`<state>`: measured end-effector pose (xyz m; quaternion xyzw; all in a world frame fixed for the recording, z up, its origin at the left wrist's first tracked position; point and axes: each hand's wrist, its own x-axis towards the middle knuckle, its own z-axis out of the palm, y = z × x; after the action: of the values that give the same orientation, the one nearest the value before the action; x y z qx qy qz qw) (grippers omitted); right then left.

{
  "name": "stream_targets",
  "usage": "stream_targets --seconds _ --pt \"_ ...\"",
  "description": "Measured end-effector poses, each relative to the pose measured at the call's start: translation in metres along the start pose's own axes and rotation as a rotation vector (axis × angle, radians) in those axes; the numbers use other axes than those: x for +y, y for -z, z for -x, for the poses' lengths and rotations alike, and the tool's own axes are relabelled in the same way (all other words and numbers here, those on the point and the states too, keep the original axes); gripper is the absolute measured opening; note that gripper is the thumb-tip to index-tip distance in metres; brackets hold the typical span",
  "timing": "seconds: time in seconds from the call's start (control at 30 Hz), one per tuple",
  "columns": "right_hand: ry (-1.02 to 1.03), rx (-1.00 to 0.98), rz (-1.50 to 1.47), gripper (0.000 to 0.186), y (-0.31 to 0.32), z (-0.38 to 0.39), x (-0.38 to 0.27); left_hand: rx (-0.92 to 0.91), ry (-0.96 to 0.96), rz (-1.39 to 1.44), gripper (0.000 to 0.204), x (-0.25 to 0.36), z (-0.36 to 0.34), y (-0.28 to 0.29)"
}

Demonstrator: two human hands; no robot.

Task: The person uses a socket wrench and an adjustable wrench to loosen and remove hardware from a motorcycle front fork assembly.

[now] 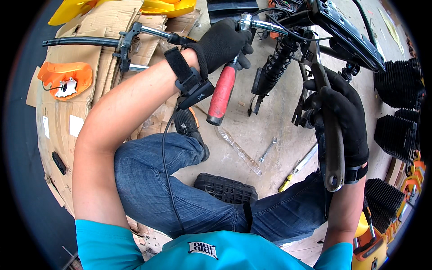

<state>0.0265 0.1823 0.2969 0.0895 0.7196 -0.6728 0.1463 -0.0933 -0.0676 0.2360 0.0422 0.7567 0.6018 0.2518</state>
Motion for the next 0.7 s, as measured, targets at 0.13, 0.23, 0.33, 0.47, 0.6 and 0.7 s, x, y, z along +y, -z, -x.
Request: stream_targets --seconds 0.13,0.23,0.33,0.47,0.6,0.7 --pt "-0.002 0.000 0.000 0.059 0.001 -0.001 0.000 0.017 -0.003 -0.042 0.035 0.001 0.002 -0.003" --pt "-0.024 0.017 -0.009 0.059 -0.002 0.000 -0.003 0.021 -0.009 -0.029 0.034 -0.005 -0.001 -0.003" --pt "-0.004 0.013 -0.012 0.059 -0.002 -0.001 -0.003 0.041 -0.031 -0.006 0.028 -0.007 0.000 -0.003" --pt "-0.014 0.009 -0.037 0.058 -0.002 -0.001 -0.003 0.043 -0.033 -0.040 0.032 -0.007 0.000 -0.004" --pt "-0.023 0.008 -0.038 0.058 -0.001 -0.001 -0.002 0.032 -0.043 -0.035 0.030 -0.010 -0.003 -0.004" --pt "-0.011 0.027 -0.032 0.058 -0.002 0.000 -0.002 0.030 -0.034 -0.018 0.027 -0.006 0.000 -0.004"
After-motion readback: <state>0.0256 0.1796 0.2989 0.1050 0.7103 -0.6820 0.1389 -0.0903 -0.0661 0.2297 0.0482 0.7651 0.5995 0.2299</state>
